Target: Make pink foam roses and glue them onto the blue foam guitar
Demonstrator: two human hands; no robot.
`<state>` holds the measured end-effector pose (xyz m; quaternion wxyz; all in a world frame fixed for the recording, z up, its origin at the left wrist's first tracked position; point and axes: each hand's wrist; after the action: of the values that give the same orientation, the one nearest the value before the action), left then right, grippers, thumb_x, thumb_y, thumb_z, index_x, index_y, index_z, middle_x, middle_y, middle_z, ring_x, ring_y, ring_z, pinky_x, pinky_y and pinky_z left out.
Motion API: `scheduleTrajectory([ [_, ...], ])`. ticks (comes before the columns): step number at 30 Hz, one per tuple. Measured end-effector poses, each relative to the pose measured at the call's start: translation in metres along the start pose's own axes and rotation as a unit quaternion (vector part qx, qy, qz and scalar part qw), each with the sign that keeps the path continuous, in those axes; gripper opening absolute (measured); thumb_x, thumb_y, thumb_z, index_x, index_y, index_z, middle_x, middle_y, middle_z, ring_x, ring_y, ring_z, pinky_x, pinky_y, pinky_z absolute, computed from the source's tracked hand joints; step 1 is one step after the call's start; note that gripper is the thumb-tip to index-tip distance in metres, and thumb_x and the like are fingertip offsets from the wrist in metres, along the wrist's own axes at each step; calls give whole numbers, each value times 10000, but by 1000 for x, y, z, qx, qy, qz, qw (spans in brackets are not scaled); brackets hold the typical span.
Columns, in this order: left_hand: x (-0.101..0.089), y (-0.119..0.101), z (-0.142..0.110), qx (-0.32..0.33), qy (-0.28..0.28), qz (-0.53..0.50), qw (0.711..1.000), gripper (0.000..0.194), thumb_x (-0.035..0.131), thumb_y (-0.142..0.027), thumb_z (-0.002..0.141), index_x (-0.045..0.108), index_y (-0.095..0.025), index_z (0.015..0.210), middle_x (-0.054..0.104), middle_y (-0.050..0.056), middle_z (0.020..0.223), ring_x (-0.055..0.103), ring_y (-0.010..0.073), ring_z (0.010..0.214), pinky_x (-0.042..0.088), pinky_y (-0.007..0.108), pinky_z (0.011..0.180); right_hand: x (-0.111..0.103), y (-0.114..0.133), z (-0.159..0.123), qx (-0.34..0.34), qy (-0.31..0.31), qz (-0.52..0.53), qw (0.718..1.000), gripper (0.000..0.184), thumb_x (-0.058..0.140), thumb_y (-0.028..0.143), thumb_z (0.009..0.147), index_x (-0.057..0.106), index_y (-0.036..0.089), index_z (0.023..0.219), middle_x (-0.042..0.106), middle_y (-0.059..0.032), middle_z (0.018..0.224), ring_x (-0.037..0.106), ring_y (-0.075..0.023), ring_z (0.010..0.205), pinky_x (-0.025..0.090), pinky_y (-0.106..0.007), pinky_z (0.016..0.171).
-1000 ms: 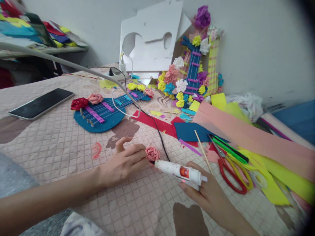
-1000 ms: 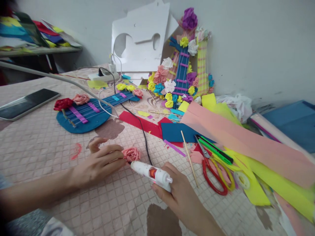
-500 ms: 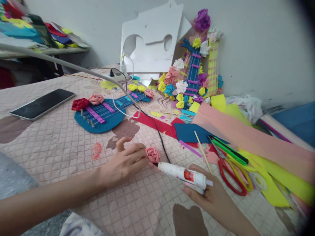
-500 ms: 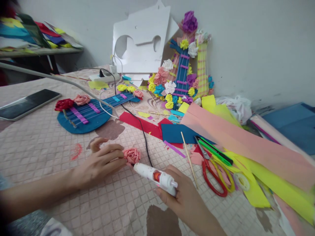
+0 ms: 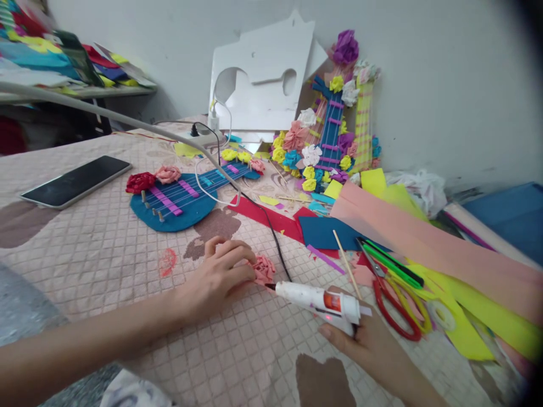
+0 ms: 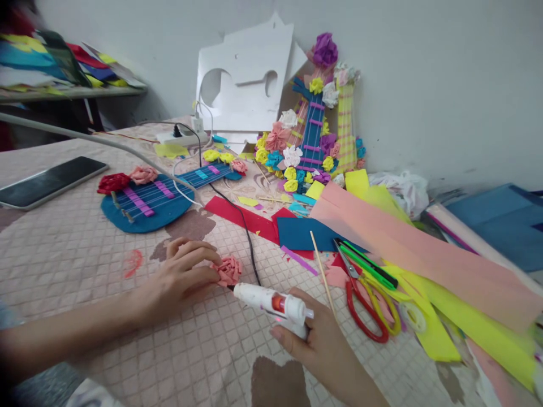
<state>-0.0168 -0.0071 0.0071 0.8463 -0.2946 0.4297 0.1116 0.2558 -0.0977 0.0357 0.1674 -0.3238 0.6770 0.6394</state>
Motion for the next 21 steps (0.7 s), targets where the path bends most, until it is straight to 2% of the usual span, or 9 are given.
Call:
scheduleTrajectory([
  [4, 1, -1, 1, -13, 5, -22, 1000, 47, 559, -219, 884, 588, -225, 848, 650, -4, 978, 506, 190, 1052, 201, 389, 925, 1, -1, -1, -3, -8, -11, 1000, 219, 569, 411, 826, 565, 215, 926, 558, 10, 697, 523, -148, 584, 445, -232, 500],
  [8, 2, -2, 1, -23, 6, -31, 999, 15, 580, -214, 861, 569, -220, 870, 647, -9, 951, 523, 185, 1023, 215, 386, 922, 2, -3, -2, -6, -15, -42, 999, 223, 568, 424, 817, 552, 201, 833, 516, 11, 655, 504, -147, 563, 432, -235, 488],
  [13, 4, -3, 4, -38, 3, -39, 999, 143, 585, -177, 834, 560, -211, 971, 630, 12, 957, 523, 190, 1001, 270, 384, 902, 4, -7, -2, 5, -17, -24, 1000, 254, 561, 422, 805, 563, 193, 912, 579, -21, 723, 549, -170, 616, 469, -252, 524],
  [21, 6, -2, 5, -67, 14, -81, 994, 129, 591, -146, 802, 607, -221, 906, 583, 34, 983, 504, 205, 967, 360, 373, 840, 3, -5, -3, 5, -31, -29, 999, 255, 582, 433, 782, 587, 198, 879, 597, -12, 676, 575, -183, 612, 498, -263, 537],
])
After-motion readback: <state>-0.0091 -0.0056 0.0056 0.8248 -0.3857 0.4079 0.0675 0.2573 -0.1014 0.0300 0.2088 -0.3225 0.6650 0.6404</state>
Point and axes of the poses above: each hand's wrist, its own z-axis towards the middle knuckle, its own x-axis out of the palm, y = z × x
